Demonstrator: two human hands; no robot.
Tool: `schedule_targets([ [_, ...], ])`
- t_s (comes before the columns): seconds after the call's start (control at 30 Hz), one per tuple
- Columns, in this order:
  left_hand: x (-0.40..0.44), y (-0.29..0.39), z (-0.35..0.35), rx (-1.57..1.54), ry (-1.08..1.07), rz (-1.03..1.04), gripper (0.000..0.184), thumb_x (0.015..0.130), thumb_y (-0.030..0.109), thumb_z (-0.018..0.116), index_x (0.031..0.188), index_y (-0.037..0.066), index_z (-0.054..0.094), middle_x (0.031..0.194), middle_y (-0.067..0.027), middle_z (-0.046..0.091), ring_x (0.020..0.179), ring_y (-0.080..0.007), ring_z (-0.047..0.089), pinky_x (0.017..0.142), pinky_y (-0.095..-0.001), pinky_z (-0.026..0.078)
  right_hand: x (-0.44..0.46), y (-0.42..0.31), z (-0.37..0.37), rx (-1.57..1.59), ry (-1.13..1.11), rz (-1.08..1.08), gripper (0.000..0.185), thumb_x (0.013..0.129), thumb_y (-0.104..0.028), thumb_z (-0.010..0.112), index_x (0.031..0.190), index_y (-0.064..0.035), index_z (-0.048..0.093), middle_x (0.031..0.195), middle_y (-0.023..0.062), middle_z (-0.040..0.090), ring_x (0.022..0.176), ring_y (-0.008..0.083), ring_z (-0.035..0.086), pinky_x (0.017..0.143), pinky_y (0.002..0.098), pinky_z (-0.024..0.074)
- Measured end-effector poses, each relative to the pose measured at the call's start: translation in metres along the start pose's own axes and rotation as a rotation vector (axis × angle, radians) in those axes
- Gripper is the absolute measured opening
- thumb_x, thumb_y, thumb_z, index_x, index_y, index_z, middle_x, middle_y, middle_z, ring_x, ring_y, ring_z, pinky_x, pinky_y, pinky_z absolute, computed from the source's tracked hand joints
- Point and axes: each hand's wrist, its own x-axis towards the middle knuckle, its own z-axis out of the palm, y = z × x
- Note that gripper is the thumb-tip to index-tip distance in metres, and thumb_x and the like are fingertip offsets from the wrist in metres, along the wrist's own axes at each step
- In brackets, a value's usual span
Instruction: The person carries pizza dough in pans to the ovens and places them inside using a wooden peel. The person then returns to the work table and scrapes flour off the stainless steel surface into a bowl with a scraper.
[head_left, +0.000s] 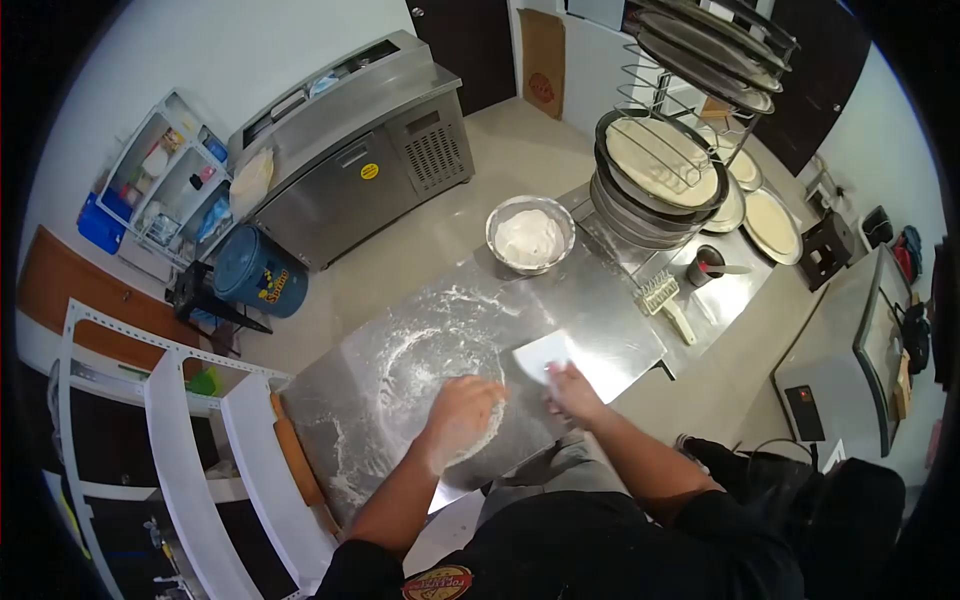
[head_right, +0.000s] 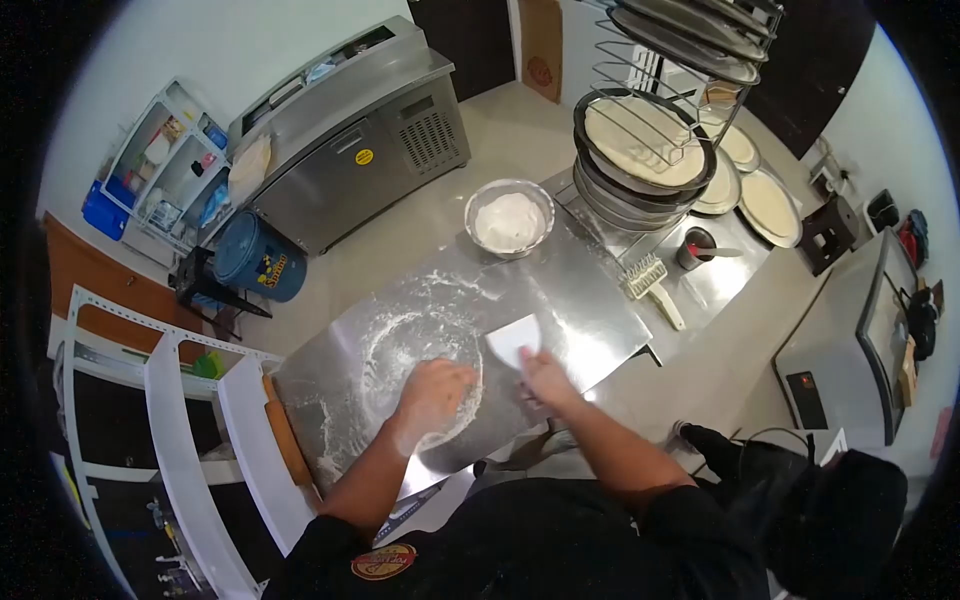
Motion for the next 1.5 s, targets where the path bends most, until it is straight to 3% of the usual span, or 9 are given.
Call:
schedule_targets([
  [0.13, 0.053, -0.044, 0.053, -0.557, -0.067, -0.939, 0.023, 0.095, 0.021, 0.065, 0.117, 0.014, 0.069, 0.112, -0.003, 0.07, 0.09, -0.0184, 0.067, 0.084, -0.0361, 0.054, 0.04, -0.015, -0.124, -0.207, -0.195, -0.12, 0.018, 0.094, -0.021, 0.061, 0.1, -0.0046, 0.06, 0.076, 0.0047, 0.061, 0.062, 0.015, 0.059, 0.057, 0.0323, 0.0494],
  [0.27, 0.132, -0.092, 0.112, -1.446, 0.481, -1.283, 0.021, 0.093, 0.02, 0.069, 0.111, 0.014, 0.06, 0.096, -0.0027, 0.066, 0.08, -0.0166, 0.063, 0.073, -0.0338, 0.052, 0.059, -0.054, -0.188, -0.554, -0.072, -0.423, 0.024, 0.09, -0.023, 0.06, 0.094, -0.0001, 0.065, 0.083, 0.0092, 0.069, 0.069, 0.0224, 0.065, 0.065, 0.0407, 0.0519],
  [0.33, 0.168, -0.104, 0.138, -1.493, 0.607, -1.284, 0.015, 0.091, 0.014, 0.068, 0.103, 0.013, 0.058, 0.095, -0.0026, 0.064, 0.08, -0.0152, 0.062, 0.071, -0.0336, 0.052, 0.072, -0.08, -0.204, -1.144, 0.108, -0.393, 0.031, 0.089, -0.026, 0.058, 0.096, 0.0014, 0.07, 0.096, 0.0144, 0.073, 0.084, 0.0313, 0.07, 0.075, 0.0469, 0.0541],
  [0.5, 0.196, -0.113, 0.151, -1.492, 0.896, -1.102, 0.019, 0.086, 0.001, 0.063, 0.083, 0.014, 0.05, 0.09, -0.0036, 0.062, 0.08, -0.016, 0.061, 0.069, -0.0357, 0.052, 0.119, -0.136, -0.199, -1.381, 0.302, -0.314, 0.034, 0.089, -0.029, 0.056, 0.098, -0.0022, 0.074, 0.107, 0.0184, 0.072, 0.097, 0.0358, 0.07, 0.083, 0.0456, 0.0557],
  [0.67, 0.111, -0.096, 0.083, -1.41, 1.199, -0.965, 0.018, 0.081, -0.007, 0.055, 0.092, 0.007, 0.057, 0.099, -0.0089, 0.064, 0.094, -0.0242, 0.065, 0.082, -0.0411, 0.058, 0.18, -0.192, -0.161, -1.475, 0.315, -0.283, 0.032, 0.086, -0.033, 0.064, 0.095, -0.0051, 0.075, 0.108, 0.0157, 0.071, 0.107, 0.0318, 0.067, 0.088, 0.0452, 0.0546],
  [0.9, -0.045, -0.005, -0.047, -1.093, 1.403, -0.933, 0.03, 0.077, -0.006, 0.05, 0.106, 0.0, 0.058, 0.112, -0.0128, 0.064, 0.107, -0.0243, 0.063, 0.095, -0.0364, 0.053, 0.231, -0.157, -0.056, -1.713, -0.036, -0.689, 0.025, 0.082, -0.028, 0.064, 0.093, -0.0086, 0.077, 0.104, 0.0152, 0.073, 0.1, 0.0331, 0.069, 0.087, 0.0462, 0.055],
  [1.1, -0.121, 0.027, -0.066, -0.989, 1.562, -1.008, 0.028, 0.077, -0.004, 0.051, 0.104, 0.0, 0.057, 0.112, -0.0127, 0.064, 0.104, -0.0232, 0.064, 0.093, -0.0356, 0.053, 0.2, -0.098, 0.111, -1.72, -0.242, -0.814, 0.029, 0.081, -0.03, 0.061, 0.091, -0.0072, 0.076, 0.1, 0.0163, 0.073, 0.098, 0.0334, 0.07, 0.086, 0.0451, 0.055],
  [1.27, -0.177, 0.017, -0.08, -1.106, 1.589, -1.012, 0.026, 0.077, -0.003, 0.051, 0.102, 0.0, 0.057, 0.11, -0.0128, 0.065, 0.104, -0.023, 0.064, 0.094, -0.0356, 0.053, 0.136, -0.139, 0.136, -1.908, -0.343, -0.869, 0.029, 0.08, -0.029, 0.061, 0.089, -0.0066, 0.077, 0.099, 0.0177, 0.073, 0.099, 0.0339, 0.069, 0.088, 0.0446, 0.0544],
  [1.5, -0.238, -0.016, -0.093, -1.279, 1.503, -0.925, 0.031, 0.075, -0.001, 0.052, 0.106, -0.001, 0.057, 0.112, -0.0133, 0.065, 0.106, -0.0245, 0.063, 0.097, -0.0371, 0.052, 0.126, -0.172, 0.039, -1.948, 0.169, -0.391, 0.031, 0.083, -0.022, 0.057, 0.106, -0.0074, 0.073, 0.12, 0.016, 0.068, 0.11, 0.0328, 0.067, 0.091, 0.0445, 0.0542],
])
